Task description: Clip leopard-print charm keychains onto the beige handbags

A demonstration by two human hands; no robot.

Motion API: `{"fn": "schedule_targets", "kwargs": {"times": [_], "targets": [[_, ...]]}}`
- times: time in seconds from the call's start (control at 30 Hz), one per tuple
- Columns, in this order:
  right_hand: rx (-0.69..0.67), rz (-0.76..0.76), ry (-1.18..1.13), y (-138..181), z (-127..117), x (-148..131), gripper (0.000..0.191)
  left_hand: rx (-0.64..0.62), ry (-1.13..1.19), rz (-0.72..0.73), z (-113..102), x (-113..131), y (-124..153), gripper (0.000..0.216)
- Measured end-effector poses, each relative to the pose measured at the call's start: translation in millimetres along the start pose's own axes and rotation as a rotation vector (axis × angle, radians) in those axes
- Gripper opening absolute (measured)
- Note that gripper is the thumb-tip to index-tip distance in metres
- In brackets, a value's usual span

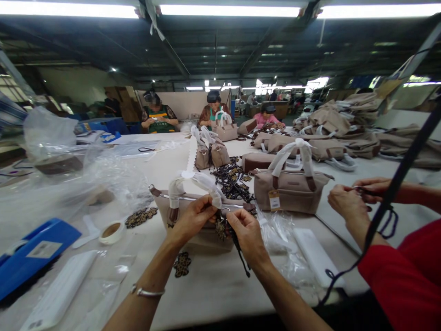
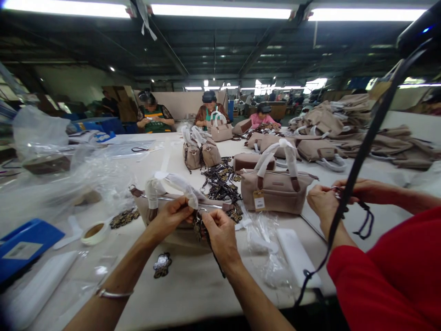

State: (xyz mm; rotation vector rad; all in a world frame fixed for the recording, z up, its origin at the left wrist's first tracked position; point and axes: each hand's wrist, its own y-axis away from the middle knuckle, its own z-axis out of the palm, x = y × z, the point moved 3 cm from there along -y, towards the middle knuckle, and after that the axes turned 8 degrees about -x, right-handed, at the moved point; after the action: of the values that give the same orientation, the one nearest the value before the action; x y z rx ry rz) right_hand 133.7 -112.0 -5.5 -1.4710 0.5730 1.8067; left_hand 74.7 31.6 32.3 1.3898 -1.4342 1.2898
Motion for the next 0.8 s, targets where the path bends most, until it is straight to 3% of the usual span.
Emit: {"fn": "schedule_targets", "kwargs": {"times": [0.17, 0.3, 0.43, 0.8], "targets": [[-0.019, 0.017, -0.050, 0.5, 0.6, -0.3, 0.038, -0.011, 0.006, -0.007, 0.2, -0.7, -0.3, 0.027], [0.075, -0.009, -0.038, 1.1, 3.4, 3.4, 0.038, 0.012, 0.005, 0.002, 2.7, -0.7, 2.3, 0.025], [0.177, -0.060, 0.038, -1.5, 3.1, 7.1, 0.038, 0.103, -0.033, 0.016, 5.7, -1.2, 6.7, 0.025], [0.152, -0.067, 0.013, -6.0, 13.4, 15.3, 0.039, 0.345, -0.345, 0.098, 23.4, 5.8, 14.3, 0.016]]}}
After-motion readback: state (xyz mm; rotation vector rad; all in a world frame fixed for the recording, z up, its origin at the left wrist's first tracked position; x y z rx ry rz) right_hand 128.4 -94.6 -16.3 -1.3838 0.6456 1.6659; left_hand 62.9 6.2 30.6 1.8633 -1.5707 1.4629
